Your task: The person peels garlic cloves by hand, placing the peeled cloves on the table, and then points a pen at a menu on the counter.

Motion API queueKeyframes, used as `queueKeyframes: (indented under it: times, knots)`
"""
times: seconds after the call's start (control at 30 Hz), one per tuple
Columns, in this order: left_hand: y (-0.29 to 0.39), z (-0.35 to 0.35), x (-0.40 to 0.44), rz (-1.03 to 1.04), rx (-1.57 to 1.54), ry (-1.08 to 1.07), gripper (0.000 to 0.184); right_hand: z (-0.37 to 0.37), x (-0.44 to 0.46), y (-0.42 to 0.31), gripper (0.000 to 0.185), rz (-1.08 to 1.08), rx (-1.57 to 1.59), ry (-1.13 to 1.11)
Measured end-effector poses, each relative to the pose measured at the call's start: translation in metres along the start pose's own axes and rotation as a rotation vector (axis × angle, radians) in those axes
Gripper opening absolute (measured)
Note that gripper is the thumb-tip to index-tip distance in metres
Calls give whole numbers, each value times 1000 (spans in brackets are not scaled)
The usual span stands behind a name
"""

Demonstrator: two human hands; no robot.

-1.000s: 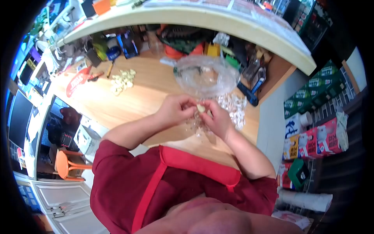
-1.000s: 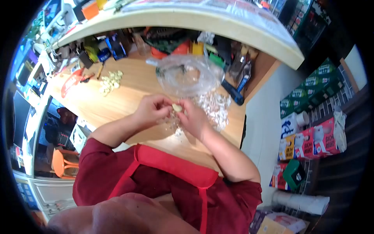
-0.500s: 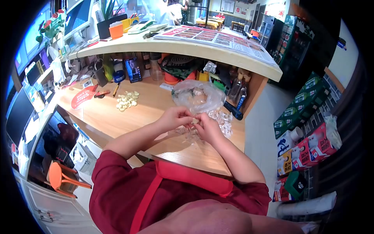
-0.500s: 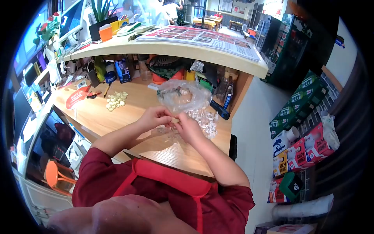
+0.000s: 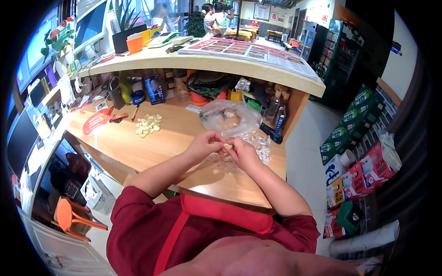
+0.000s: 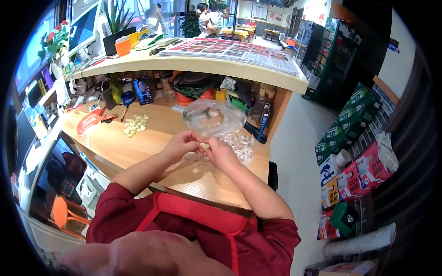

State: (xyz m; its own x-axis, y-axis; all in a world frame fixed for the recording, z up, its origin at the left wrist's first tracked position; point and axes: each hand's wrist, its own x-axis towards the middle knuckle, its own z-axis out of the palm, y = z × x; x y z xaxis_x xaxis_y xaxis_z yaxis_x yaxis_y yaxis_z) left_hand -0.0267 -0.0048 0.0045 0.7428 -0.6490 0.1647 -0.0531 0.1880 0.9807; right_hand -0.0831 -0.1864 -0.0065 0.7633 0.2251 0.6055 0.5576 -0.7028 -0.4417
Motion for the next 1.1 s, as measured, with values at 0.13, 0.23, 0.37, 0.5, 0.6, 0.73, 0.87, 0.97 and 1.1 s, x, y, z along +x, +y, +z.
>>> queueKeyframes:
  times: [0.13,0.23,0.37,0.5,0.6,0.73,0.87,0.97,1.1]
  knots:
    - [2,7,3,-3,-24,41,10,-8,2,-7,23,139,52,-78]
    - [1,9,5,-17,28,61,10,-6,1,-4,24,138,51,-83]
    - [-2,8,7,-32,58,75,11,-7,2,-7,27,203,79,-138]
    - [-5,8,6,0,165,138,11,-4,4,3,29,222,247,-22]
    - [-3,10,5,8,61,126,11,-3,4,11,29,202,303,20]
    - [0,13,3,32,43,33,12,3,3,8,30,144,254,-15]
    - [2,17,1,-43,-24,73,11,-2,2,4,30,153,312,-16]
    - [1,17,2,-65,-131,91,11,2,1,10,34,152,360,-3]
    - [1,14,2,-92,-120,89,10,-2,3,4,31,145,389,-46]
